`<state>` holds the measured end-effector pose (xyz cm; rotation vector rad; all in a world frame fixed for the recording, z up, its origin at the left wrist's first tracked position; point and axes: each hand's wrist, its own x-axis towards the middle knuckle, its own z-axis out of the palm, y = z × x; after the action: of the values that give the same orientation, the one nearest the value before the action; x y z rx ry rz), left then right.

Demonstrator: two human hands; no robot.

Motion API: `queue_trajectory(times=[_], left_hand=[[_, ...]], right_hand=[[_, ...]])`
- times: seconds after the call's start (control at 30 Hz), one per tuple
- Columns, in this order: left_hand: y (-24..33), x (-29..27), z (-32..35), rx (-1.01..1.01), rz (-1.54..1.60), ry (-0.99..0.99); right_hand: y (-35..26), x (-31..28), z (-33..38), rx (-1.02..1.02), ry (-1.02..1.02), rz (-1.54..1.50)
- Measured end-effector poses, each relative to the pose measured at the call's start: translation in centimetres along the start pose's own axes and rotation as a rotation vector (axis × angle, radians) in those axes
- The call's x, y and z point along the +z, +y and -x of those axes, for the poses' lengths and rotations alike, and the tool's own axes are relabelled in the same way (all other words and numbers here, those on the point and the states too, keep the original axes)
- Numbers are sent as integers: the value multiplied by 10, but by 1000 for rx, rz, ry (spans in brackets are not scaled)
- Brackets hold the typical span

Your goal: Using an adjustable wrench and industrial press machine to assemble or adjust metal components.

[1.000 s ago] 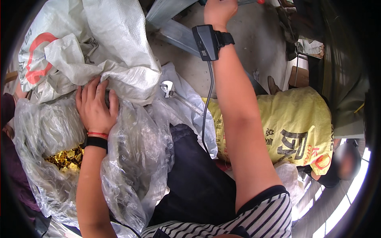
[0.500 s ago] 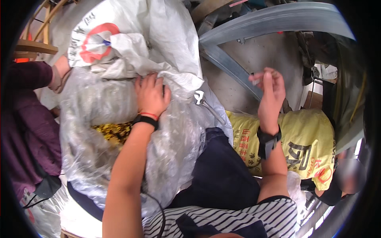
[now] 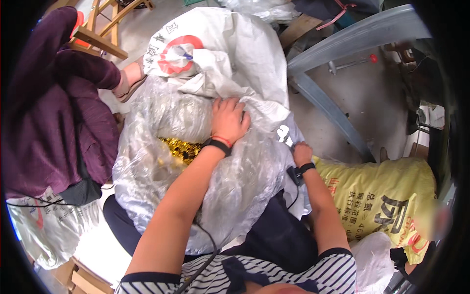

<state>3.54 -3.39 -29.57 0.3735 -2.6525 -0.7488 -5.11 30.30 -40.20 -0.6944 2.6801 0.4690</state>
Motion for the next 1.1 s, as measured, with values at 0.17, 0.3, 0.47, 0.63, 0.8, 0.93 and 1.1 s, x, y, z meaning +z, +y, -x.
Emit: queue_trajectory(times=[0.17, 0.3, 0.47, 0.63, 0.8, 0.93, 1.1], left_hand=[[-15, 2, 7, -16, -14, -5], [5, 7, -5, 4, 77, -251], [-33, -19, -9, -337, 462, -468], [15, -70, -87, -567, 1038, -328], [186, -274, -244, 193, 697, 750], [223, -288, -305, 240, 514, 781], [210, -278, -304, 256, 478, 686]], right_hand=[[-20, -104, 36, -118, -89, -149], [29, -231, 100, 209, -282, -1242], [-24, -437, 183, 152, -638, -2167], [-83, -375, 179, 25, -413, -2050], [-102, -366, 145, 77, -815, -1990], [-114, -345, 120, -49, -751, -2003], [-124, -338, 128, 19, -371, -1462]])
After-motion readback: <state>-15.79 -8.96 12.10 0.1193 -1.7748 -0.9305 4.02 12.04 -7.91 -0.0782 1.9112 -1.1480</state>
